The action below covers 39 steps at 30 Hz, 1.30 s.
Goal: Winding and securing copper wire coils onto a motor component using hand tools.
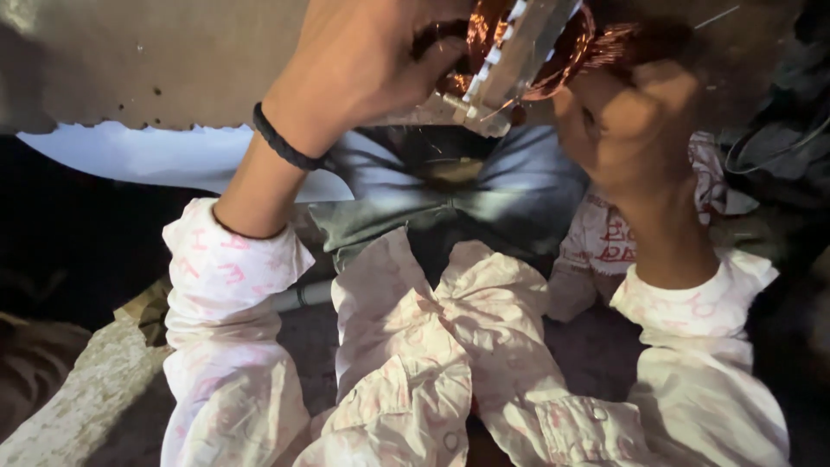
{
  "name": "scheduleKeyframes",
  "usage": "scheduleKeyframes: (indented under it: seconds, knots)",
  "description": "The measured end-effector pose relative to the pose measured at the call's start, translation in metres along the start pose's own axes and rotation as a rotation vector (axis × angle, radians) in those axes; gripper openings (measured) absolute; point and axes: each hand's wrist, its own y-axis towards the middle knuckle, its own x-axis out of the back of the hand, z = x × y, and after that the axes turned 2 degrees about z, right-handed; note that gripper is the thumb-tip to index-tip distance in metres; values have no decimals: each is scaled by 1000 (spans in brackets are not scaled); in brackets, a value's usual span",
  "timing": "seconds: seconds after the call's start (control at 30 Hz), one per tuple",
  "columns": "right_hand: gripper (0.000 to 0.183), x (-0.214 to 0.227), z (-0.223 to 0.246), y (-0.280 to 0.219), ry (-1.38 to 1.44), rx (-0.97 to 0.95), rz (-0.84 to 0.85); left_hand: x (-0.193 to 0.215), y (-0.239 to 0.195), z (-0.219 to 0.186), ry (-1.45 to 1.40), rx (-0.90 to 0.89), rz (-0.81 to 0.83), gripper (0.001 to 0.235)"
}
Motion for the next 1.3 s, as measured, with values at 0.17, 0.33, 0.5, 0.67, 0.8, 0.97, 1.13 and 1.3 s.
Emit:
scheduleKeyframes:
  seconds: [0.17,0.33,0.5,0.67,0.8,0.97,1.13,1.3]
  knots:
    - [42,-27,-24,-10,-48,23,-36,2,3,1,-18,14,30,26]
    - [31,-4,12,27,67,46,-192,4,6,-2,13,-13,-4,26]
    - [18,-16,11,17,173,152,-298,5,3,-6,-11,-24,-18,29]
    - [17,-27,14,-6,68,-16,-208,12,5,-3,2,-109,-41,21]
    - [31,-24,55,6,336,-108,-42,34,11,-13,-136,-70,15,20]
    - [30,-19,78,30,595,-109,-266,34,10,-4,-373,-165,94,18]
    - [18,34,79,51,1106,-319,-106,45,5,-23,-725,37,272,12]
    - [20,42,65,64,1391,-690,26,32,2,-18,-1291,418,357,20]
